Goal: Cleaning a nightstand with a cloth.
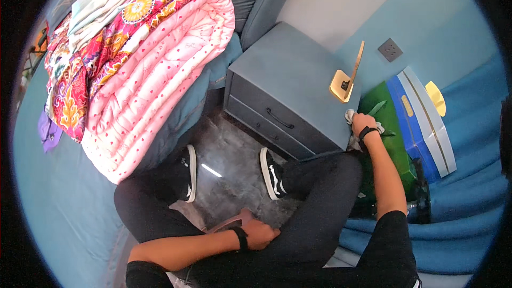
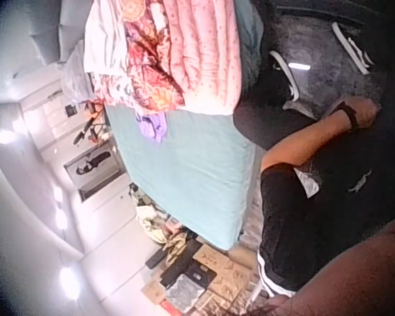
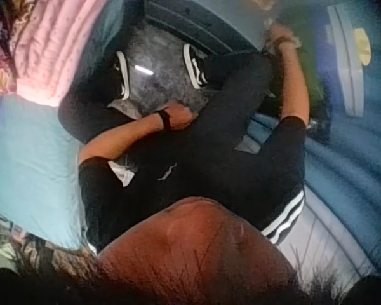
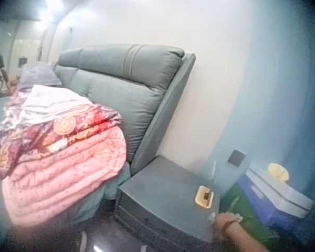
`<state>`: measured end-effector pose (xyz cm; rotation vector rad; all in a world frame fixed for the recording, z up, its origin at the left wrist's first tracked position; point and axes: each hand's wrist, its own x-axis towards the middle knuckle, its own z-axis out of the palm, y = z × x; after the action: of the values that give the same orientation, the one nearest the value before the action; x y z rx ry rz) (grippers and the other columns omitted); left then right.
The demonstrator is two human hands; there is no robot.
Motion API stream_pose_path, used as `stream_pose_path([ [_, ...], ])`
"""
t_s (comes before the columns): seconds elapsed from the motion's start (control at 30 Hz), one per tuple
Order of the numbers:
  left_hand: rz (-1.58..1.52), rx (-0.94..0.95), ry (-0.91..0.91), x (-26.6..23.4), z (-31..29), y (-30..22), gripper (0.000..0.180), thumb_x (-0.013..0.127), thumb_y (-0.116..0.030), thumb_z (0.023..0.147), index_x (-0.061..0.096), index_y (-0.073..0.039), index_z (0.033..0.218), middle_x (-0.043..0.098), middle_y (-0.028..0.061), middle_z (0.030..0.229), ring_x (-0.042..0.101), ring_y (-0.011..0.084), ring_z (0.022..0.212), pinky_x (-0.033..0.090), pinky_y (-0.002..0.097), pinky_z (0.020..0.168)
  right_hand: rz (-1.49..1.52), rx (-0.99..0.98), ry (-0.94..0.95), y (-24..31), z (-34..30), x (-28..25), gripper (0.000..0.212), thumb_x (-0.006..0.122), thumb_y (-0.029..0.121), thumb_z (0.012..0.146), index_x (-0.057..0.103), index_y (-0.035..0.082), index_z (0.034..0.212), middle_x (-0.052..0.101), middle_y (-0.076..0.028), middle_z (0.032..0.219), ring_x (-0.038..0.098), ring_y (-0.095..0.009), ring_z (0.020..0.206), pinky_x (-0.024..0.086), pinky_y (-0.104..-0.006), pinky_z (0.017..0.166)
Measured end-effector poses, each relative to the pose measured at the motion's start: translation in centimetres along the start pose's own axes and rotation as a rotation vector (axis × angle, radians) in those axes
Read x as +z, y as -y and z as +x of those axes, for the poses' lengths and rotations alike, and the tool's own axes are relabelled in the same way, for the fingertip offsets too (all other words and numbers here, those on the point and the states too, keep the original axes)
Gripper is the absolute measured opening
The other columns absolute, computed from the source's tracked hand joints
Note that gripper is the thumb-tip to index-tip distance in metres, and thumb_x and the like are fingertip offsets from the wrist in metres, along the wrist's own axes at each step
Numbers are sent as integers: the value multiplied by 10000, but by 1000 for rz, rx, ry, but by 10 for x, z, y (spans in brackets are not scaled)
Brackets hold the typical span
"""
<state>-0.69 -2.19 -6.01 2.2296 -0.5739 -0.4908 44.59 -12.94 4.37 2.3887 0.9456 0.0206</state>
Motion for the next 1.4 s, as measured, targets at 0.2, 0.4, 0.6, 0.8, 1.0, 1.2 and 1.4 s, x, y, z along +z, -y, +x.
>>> stream_pose_path([
  [0.2, 107, -69, 55, -12, -2, -8, 269, 532, -121, 830, 599, -14, 1068, 678, 201, 826, 675, 384, 794, 526, 463, 726, -214, -53, 239, 2, 36, -7, 206, 540, 164, 859, 697, 64, 947, 695, -143, 1014, 674, -290, 942, 542, -403, 785],
  [0.4, 51, -55, 44, -14, -4, -11, 274, 530, -110, 839, 601, -3, 1081, 675, 220, 895, 678, 371, 835, 528, 482, 714, -293, 12, 248, -8, 80, 16, 273, 483, 192, 922, 729, 91, 985, 704, -107, 1045, 678, -241, 968, 532, -371, 789],
  [0.6, 81, -84, 113, -23, -5, -8, 285, 525, -111, 851, 606, -6, 1103, 672, 234, 908, 678, 378, 845, 537, 467, 722, -292, 90, 195, -1, 95, 19, 286, 470, 224, 941, 722, 111, 1010, 709, -86, 1044, 687, -241, 948, 545, -368, 761],
  [0.8, 73, -92, 134, -14, -6, 1, 240, 516, -162, 825, 613, -73, 1026, 694, 177, 864, 684, 381, 785, 453, 621, 701, -330, 18, 231, 9, 67, -3, 255, 509, 227, 907, 724, 115, 987, 708, -94, 1039, 680, -236, 970, 541, -356, 770],
  [1.0, 98, -78, 184, -14, -6, -8, 222, 567, -115, 790, 650, -22, 975, 681, 203, 931, 673, 386, 870, 541, 475, 733, -523, -330, 197, 54, 17, -33, 226, 517, 193, 883, 715, 97, 935, 719, -98, 950, 703, -245, 851, 547, -366, 715],
  [1.2, 100, -54, 190, 2, -3, -4, 224, 577, -106, 769, 654, -21, 961, 676, 215, 904, 675, 389, 848, 539, 485, 726, -520, -347, 300, 56, 12, -43, 236, 554, 232, 851, 715, 97, 959, 718, -95, 968, 693, -239, 892, 539, -359, 750],
  [1.4, 95, -59, 189, -3, -7, -2, 228, 574, -93, 768, 657, -12, 963, 677, 234, 916, 677, 389, 858, 534, 492, 735, -610, -377, 450, 63, 42, -41, 337, 690, 410, 765, 742, 161, 987, 719, -39, 1020, 685, -226, 945, 526, -361, 791],
])
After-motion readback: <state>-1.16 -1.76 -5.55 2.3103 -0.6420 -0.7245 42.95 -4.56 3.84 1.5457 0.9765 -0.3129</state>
